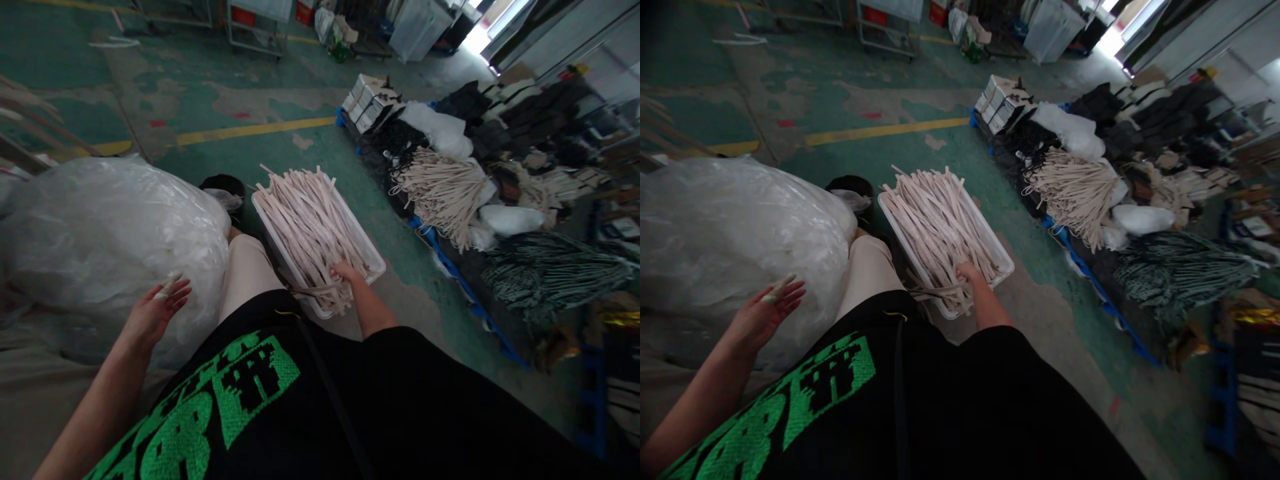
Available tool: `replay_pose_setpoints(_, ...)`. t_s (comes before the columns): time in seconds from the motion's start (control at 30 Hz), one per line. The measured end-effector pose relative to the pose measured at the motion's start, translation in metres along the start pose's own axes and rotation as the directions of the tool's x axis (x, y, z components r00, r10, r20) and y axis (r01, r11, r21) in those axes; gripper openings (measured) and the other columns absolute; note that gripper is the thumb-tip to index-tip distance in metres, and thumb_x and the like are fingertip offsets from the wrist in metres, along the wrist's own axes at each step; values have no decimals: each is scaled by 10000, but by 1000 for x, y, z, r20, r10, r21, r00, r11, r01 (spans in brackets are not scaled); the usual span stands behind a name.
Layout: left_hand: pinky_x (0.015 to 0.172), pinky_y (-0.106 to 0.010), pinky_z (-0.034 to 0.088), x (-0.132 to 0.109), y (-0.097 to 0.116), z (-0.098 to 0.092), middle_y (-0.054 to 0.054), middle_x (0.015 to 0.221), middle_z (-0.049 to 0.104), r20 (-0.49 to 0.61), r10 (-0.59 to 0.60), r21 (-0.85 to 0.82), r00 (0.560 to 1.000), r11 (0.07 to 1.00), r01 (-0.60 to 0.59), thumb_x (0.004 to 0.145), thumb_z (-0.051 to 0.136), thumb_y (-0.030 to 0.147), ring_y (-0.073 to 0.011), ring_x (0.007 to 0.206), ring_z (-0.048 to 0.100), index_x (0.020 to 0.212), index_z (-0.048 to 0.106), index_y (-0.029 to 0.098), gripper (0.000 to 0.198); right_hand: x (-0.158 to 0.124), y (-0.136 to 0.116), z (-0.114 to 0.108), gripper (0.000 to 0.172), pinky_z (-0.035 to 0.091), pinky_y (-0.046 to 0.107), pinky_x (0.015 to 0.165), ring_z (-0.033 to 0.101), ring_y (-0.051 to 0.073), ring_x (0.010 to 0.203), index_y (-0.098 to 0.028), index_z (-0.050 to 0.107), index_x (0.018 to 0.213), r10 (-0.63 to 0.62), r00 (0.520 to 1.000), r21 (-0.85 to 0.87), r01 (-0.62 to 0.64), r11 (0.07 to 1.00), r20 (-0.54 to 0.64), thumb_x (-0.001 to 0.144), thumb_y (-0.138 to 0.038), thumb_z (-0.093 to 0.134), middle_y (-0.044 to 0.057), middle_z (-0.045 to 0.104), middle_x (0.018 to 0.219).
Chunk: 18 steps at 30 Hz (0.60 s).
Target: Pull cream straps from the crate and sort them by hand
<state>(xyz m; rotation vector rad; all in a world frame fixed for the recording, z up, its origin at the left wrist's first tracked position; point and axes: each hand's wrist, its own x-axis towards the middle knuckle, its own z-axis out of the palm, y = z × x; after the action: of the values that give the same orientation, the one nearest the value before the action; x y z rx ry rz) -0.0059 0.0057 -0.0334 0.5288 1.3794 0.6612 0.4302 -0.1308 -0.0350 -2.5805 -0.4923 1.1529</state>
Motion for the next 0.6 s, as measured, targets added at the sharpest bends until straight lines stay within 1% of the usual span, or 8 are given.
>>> replay_pose_setpoints(0.07,696,-217,565,-1,1,-2,-58,988,767,2,7,-7,1000,1000,-7,799,703,208,-166,860,716,947,741,203,154,4,-8,-8,206,525,252,634,579,117,601,-74,688,1022,-30,998,83,24,996,63,1001,-256,595,74,693,742)
replay_pose_setpoints(0.13,695,-222,567,0,0,-3,-65,1007,770,4,19,-5,1000,1000,-19,791,712,215,-178,885,719,954,747,203,167,5,-21,-16,251,492,220,600,512,97,528,-72,681,1105,-93,990,180,73,981,104,1028,-251,522,45,666,647)
replay_pose_setpoints(0.23,704,-225,571,0,-2,-3,-71,1040,771,13,45,21,999,999,-45,794,709,232,-179,901,723,982,754,197,197,-2,-50,-21,347,472,179,582,407,58,454,-124,629,1263,-224,968,327,175,929,117,1057,-335,446,1,665,671)
replay_pose_setpoints(0.3,717,-233,573,-1,-4,-2,-75,1061,771,23,70,59,997,996,-71,785,719,269,-183,912,724,1004,754,195,234,-11,-72,-21,369,472,171,564,291,33,406,-160,619,1282,-377,914,459,273,846,151,1057,-384,431,-3,695,750)
replay_pose_setpoints(0.37,739,-250,573,-1,-6,-2,-77,1089,769,39,106,120,994,987,-110,766,736,330,-195,936,724,1041,750,195,306,-21,-92,-19,350,479,176,538,229,24,389,-171,640,1241,-516,826,522,345,780,226,1044,-397,458,-2,711,781)
replay_pose_setpoints(0.43,773,-269,568,-2,-9,-4,-77,1120,763,63,134,202,989,969,-144,743,748,405,-206,968,721,1085,741,196,401,-30,-105,-17,301,477,177,513,296,35,397,-151,674,1160,-535,782,430,383,817,319,1019,-369,523,-1,696,711)
replay_pose_setpoints(0.53,839,-311,559,-1,-14,-7,-81,1147,757,99,141,324,985,931,-166,693,762,496,-226,1008,713,1127,730,200,526,-40,-109,-22,222,449,169,480,435,76,449,-111,704,1042,-429,838,195,384,902,336,982,-295,597,-1,635,577)
replay_pose_setpoints(0.6,873,-356,556,1,-17,-9,-92,1150,758,118,134,388,984,906,-170,652,774,534,-251,1020,710,1130,726,202,584,-46,-104,-33,230,458,178,499,417,73,446,-116,702,1079,-457,839,219,406,887,295,1005,-275,554,-10,630,585)
